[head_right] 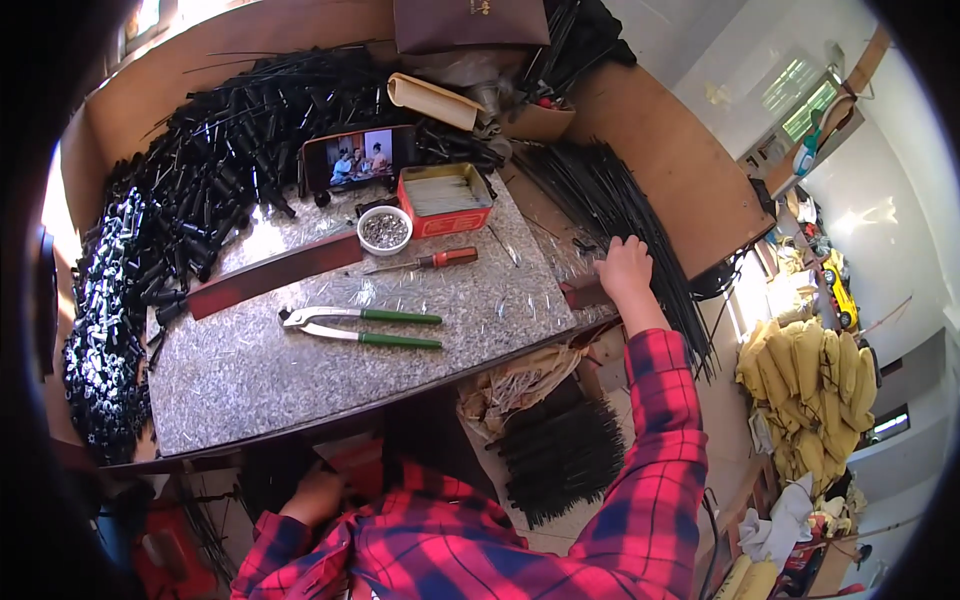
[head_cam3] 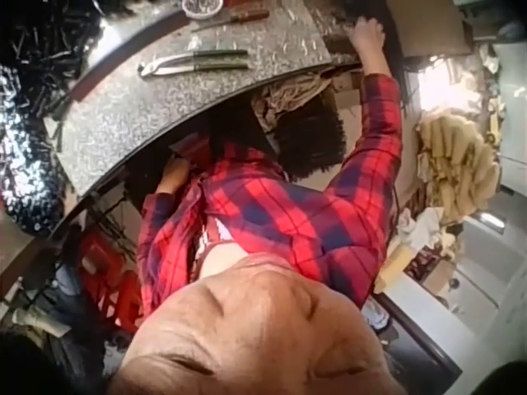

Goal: Assembling plastic brushes by grouping bristles and securing them with a plastic clip.

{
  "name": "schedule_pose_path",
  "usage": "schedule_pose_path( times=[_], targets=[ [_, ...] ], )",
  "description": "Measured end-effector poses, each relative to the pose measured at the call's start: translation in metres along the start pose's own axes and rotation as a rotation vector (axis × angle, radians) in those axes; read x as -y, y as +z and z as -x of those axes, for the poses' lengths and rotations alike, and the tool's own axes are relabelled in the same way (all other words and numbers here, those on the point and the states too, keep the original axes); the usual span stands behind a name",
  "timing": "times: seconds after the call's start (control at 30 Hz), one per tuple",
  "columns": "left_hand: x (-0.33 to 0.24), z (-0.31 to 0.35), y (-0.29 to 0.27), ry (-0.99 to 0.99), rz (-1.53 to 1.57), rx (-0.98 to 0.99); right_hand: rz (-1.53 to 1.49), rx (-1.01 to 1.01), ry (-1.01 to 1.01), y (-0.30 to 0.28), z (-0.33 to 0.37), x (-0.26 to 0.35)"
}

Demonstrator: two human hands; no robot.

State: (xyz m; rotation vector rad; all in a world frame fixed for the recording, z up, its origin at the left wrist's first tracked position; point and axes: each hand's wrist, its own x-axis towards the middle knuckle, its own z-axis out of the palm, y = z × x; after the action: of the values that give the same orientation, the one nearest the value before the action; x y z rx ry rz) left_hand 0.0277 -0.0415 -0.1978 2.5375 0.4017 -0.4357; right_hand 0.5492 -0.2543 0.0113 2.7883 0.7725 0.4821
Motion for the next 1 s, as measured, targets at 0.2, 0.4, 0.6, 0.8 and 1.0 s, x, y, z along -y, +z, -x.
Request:
schedule_pose_path(
  times=[0.2,0.4,0.6,0.8,1.0],
  targets=[
    [-0.003,-0.003,0.004,0.006,0.113,0.017,0.155,-0.082,0.064,0.057,-0.040,-0.019],
    [-0.003,0.000,0.007,0.031,0.067,-0.099,0.024,-0.112,0.200,0.090,-0.057,-0.022],
    [-0.003,-0.002,0.010,0.041,0.060,-0.119,0.342,-0.365,0.098,0.085,-0.061,-0.033],
    [-0.009,-0.005,0.002,0.022,0.040,-0.071,0.170,-0.269,0.135,0.087,-0.065,-0.048],
    [-0.008,-0.004,0.002,0.032,0.018,-0.061,-0.030,-0.214,-0.004,0.048,-0.045,-0.028]
  ],
)
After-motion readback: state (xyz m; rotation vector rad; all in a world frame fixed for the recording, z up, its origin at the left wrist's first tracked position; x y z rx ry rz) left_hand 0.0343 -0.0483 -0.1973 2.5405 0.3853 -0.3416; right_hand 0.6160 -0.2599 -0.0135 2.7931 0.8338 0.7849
